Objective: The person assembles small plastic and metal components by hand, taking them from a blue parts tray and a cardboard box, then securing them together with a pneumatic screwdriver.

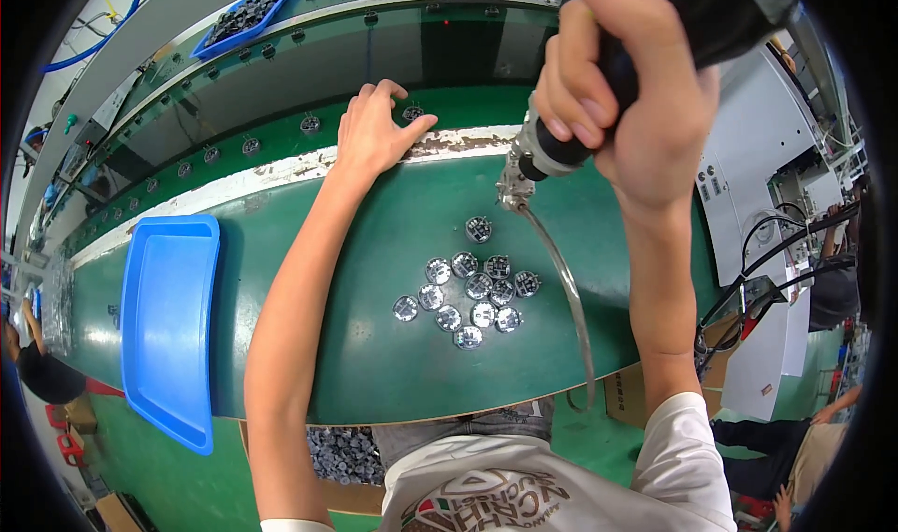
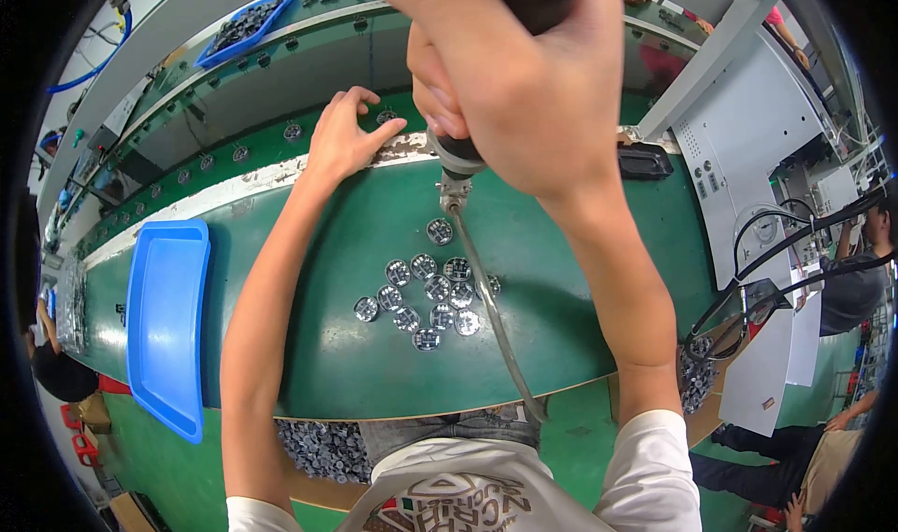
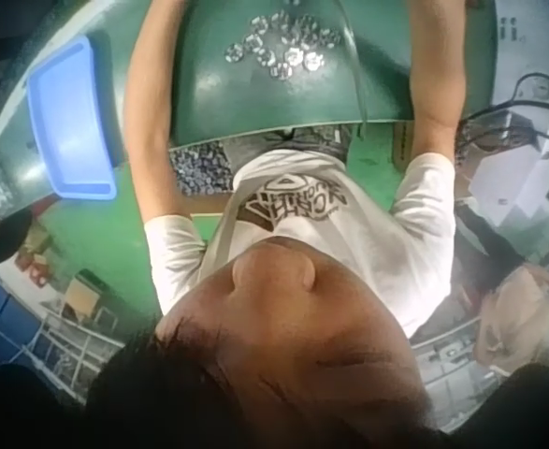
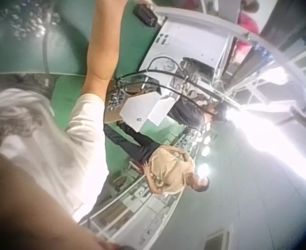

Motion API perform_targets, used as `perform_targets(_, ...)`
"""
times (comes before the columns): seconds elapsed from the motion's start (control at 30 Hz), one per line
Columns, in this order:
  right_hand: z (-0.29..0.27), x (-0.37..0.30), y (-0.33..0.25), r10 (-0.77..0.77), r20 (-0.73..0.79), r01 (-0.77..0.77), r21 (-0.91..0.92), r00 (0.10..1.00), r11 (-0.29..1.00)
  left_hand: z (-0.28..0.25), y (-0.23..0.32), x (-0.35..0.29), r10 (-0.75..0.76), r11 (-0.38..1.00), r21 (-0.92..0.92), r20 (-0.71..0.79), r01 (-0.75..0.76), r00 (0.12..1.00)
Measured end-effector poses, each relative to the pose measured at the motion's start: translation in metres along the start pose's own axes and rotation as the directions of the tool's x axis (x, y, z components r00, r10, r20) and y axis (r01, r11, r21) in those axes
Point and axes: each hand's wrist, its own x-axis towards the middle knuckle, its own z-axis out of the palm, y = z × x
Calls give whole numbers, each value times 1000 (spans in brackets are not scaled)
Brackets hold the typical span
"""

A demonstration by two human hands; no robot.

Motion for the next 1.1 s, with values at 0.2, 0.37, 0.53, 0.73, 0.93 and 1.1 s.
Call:
perform_targets(0.2,-8,7,4,59,63,-53,-93,996,994,13,9,17,-87,994,-49,150,95,985)
perform_targets(0.37,-10,6,19,-22,-77,30,99,997,995,-4,33,-27,289,926,-300,182,-227,940)
perform_targets(0.53,-7,3,25,1,36,-1,22,999,1000,-6,41,-64,389,863,-443,278,-242,878)
perform_targets(0.73,3,0,44,56,89,-62,62,994,996,-1,34,-66,438,834,-475,259,-281,861)
perform_targets(0.93,6,0,50,39,56,-42,57,998,998,0,34,-67,440,831,-480,257,-281,861)
perform_targets(1.1,4,-1,57,-32,117,22,86,993,996,2,34,-67,428,829,-495,262,-260,865)
